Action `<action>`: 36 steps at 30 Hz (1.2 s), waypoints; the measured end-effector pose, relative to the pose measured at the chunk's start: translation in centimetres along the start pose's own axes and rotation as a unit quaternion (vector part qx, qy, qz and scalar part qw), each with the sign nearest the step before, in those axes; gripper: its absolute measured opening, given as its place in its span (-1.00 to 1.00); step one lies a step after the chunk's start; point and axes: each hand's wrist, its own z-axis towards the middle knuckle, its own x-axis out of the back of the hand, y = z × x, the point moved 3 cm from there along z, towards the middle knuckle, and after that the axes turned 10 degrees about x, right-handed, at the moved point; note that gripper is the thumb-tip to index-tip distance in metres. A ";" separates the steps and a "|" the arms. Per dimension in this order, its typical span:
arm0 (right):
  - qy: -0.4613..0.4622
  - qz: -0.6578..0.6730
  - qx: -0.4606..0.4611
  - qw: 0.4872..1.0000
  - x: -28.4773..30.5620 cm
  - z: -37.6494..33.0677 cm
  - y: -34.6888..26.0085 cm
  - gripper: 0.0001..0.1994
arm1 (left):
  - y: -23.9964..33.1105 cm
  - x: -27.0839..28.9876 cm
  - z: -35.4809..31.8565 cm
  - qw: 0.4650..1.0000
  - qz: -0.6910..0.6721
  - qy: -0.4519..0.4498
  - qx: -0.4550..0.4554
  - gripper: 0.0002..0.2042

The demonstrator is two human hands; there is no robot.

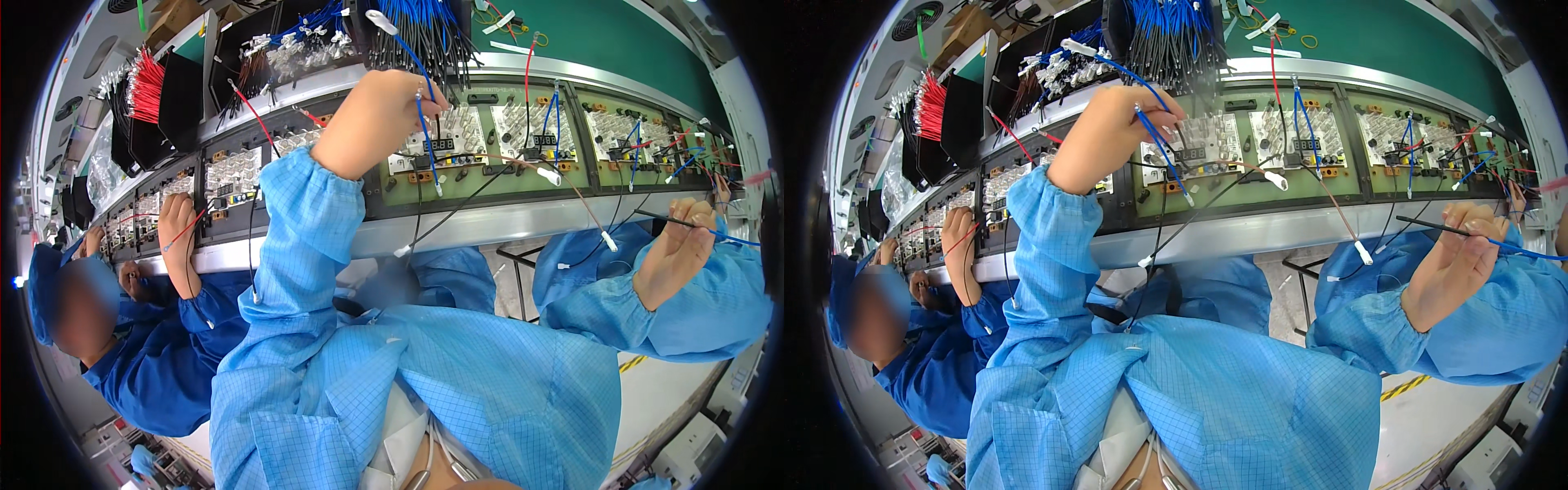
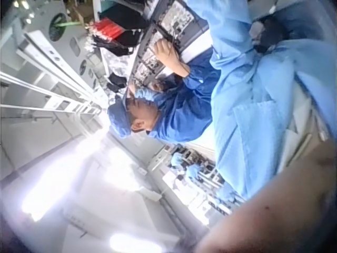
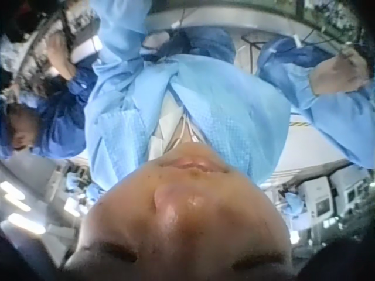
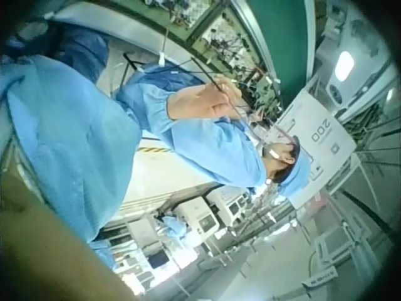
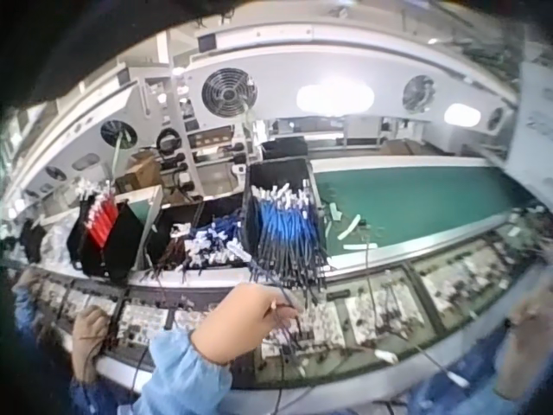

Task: Connecting various colored wire harnesses and connectors to printed circuit boards on an assembly line.

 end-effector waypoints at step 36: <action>0.008 -0.016 -0.042 0.999 1.0 0.5 1.2 -0.75 | 0.5 -5.5 0.1 0.987 0.123 0.067 -0.082 -0.91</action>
